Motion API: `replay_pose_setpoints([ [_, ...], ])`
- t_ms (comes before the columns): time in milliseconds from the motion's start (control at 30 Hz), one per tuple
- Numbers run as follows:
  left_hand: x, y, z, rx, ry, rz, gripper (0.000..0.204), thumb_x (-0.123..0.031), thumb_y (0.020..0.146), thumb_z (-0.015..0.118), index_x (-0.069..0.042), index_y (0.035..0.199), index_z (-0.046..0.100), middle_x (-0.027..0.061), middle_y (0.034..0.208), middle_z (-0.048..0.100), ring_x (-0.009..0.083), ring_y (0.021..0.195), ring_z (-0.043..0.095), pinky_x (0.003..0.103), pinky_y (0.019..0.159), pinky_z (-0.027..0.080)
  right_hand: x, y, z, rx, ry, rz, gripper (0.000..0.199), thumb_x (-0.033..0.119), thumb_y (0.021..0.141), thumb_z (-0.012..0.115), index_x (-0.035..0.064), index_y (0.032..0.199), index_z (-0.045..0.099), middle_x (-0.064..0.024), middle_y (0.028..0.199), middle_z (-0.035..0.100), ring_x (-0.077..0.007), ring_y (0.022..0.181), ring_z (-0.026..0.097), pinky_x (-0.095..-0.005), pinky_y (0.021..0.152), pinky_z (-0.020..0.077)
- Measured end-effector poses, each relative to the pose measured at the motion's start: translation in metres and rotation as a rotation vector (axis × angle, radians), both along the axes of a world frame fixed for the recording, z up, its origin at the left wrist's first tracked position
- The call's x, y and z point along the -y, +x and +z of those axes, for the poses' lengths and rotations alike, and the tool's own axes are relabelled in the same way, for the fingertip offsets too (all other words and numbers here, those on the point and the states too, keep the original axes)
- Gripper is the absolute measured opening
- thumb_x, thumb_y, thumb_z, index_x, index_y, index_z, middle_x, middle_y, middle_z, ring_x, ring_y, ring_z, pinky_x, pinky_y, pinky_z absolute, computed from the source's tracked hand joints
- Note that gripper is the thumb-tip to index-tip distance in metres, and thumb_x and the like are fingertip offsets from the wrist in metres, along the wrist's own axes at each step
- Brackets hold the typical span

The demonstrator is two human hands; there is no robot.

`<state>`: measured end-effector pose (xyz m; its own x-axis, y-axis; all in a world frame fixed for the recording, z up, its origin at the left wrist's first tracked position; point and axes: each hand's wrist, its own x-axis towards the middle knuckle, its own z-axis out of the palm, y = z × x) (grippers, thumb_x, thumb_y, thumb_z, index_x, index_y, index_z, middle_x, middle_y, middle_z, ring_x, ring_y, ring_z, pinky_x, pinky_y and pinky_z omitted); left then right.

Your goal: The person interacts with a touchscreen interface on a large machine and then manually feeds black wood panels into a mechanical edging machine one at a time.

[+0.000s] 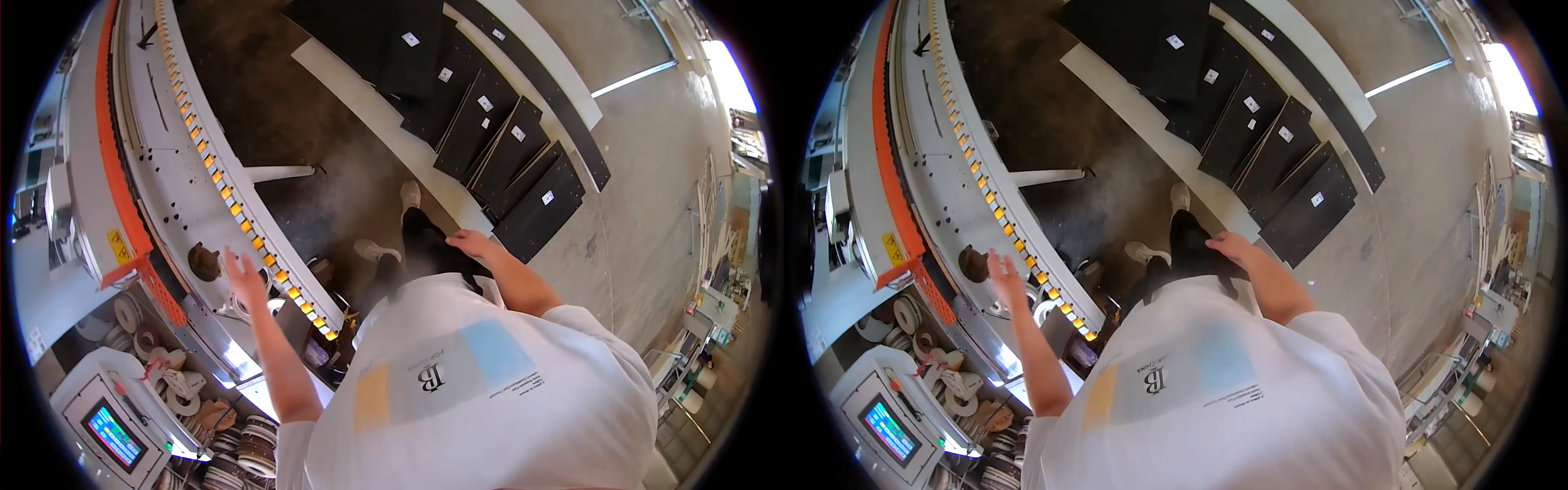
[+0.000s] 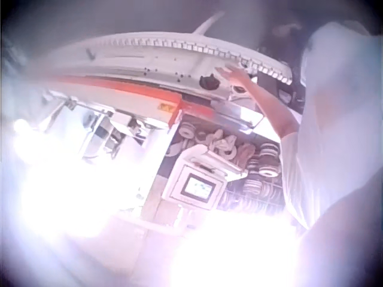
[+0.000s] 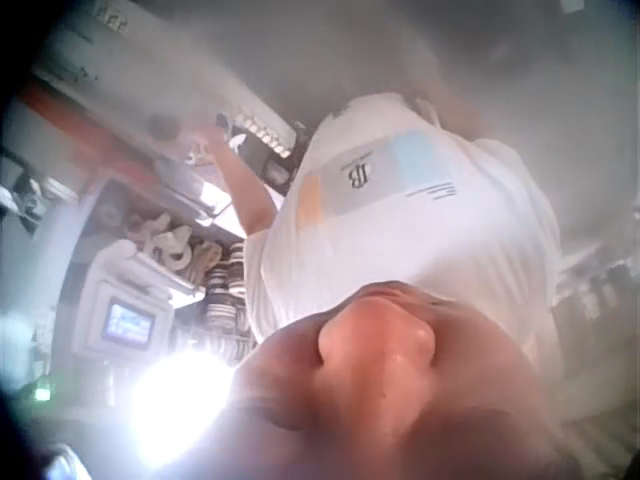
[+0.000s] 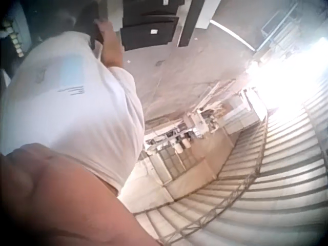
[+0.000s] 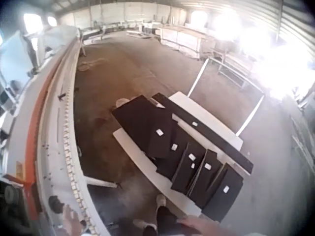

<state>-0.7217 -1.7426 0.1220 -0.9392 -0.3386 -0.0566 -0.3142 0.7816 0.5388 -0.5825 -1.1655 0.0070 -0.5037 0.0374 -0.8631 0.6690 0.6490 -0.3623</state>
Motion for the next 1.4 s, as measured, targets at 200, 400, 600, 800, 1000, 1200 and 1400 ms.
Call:
replay_pose_setpoints([
  [200, -0.105, -0.008, -0.002, 0.109, -0.11, 0.126, 0.074, -0.033, 0.1, 0.062, -0.008, 0.159, 0.026, 0.023, 0.159, 0.036, 0.044, 0.141, 0.042, 0.049, 0.113, 0.038, -0.046, -0.062, -0.064, -0.028, 0.165, -0.177, 0.055, 0.057, 0.091, 0.062, 0.0126, 0.122, 0.072, -0.0141, 0.119, 0.072, -0.0324, 0.113, 0.066, -0.0404, 0.097, 0.0515],
  [400, -0.128, -0.02, 0.009, 0.178, -0.221, 0.229, 0.072, -0.027, 0.1, 0.062, -0.01, 0.16, 0.025, 0.0237, 0.156, 0.04, 0.0436, 0.138, 0.045, 0.05, 0.112, 0.04, -0.121, -0.161, -0.16, -0.26, 0.355, -0.323, 0.059, 0.057, 0.09, 0.062, -0.0002, 0.105, 0.064, -0.0256, 0.103, 0.07, -0.0426, 0.103, 0.067, -0.0504, 0.085, 0.0514],
  [600, -0.126, -0.02, 0.0, 0.174, -0.352, 0.225, 0.07, -0.023, 0.101, 0.061, -0.011, 0.159, 0.024, 0.0231, 0.156, 0.039, 0.0428, 0.138, 0.046, 0.049, 0.112, 0.042, -0.156, -0.221, -0.228, -0.071, 0.555, -0.61, 0.105, 0.068, 0.078, 0.076, -0.0077, 0.145, 0.046, -0.0267, 0.136, 0.06, -0.0374, 0.125, 0.061, -0.0425, 0.101, 0.0516],
  [800, -0.134, -0.028, 0.001, 0.198, -0.33, 0.283, 0.071, -0.022, 0.1, 0.061, -0.012, 0.159, 0.023, 0.0224, 0.155, 0.041, 0.0428, 0.137, 0.048, 0.049, 0.112, 0.042, -0.179, -0.212, -0.248, -0.042, 0.43, -0.741, 0.098, 0.054, 0.075, 0.088, -0.0086, 0.14, 0.05, -0.0178, 0.116, 0.068, -0.025, 0.101, 0.069, -0.0341, 0.075, 0.0574],
  [1000, -0.127, -0.023, 0.0, 0.152, -0.392, 0.216, 0.073, -0.026, 0.098, 0.063, -0.013, 0.158, 0.025, 0.022, 0.154, 0.043, 0.0435, 0.133, 0.05, 0.05, 0.108, 0.044, -0.164, -0.216, -0.167, 0.022, -0.146, -0.947, 0.049, 0.037, 0.083, 0.085, 0.0098, 0.118, 0.065, -0.0042, 0.108, 0.072, -0.0187, 0.097, 0.069, -0.0387, 0.08, 0.0576],
  [1200, -0.131, -0.021, 0.008, 0.157, -0.309, 0.246, 0.074, -0.028, 0.096, 0.063, -0.011, 0.158, 0.026, 0.0219, 0.152, 0.044, 0.0422, 0.136, 0.048, 0.05, 0.11, 0.041, -0.117, -0.2, -0.069, -0.161, -0.367, -1.129, 0.037, 0.028, 0.087, 0.081, 0.007, 0.115, 0.068, -0.0039, 0.105, 0.071, -0.0187, 0.094, 0.069, -0.0369, 0.081, 0.0575],
  [1400, -0.161, -0.011, 0.02, -0.105, -0.423, -0.202, 0.083, -0.026, 0.082, 0.078, -0.002, 0.15, 0.038, 0.0216, 0.154, 0.041, 0.0415, 0.142, 0.039, 0.054, 0.115, 0.032, -0.03, -0.173, 0.051, -0.348, -0.508, -0.863, 0.035, 0.026, 0.09, 0.078, 0.0058, 0.118, 0.07, -0.0039, 0.104, 0.072, -0.0151, 0.089, 0.067, -0.0314, 0.076, 0.0529],
])
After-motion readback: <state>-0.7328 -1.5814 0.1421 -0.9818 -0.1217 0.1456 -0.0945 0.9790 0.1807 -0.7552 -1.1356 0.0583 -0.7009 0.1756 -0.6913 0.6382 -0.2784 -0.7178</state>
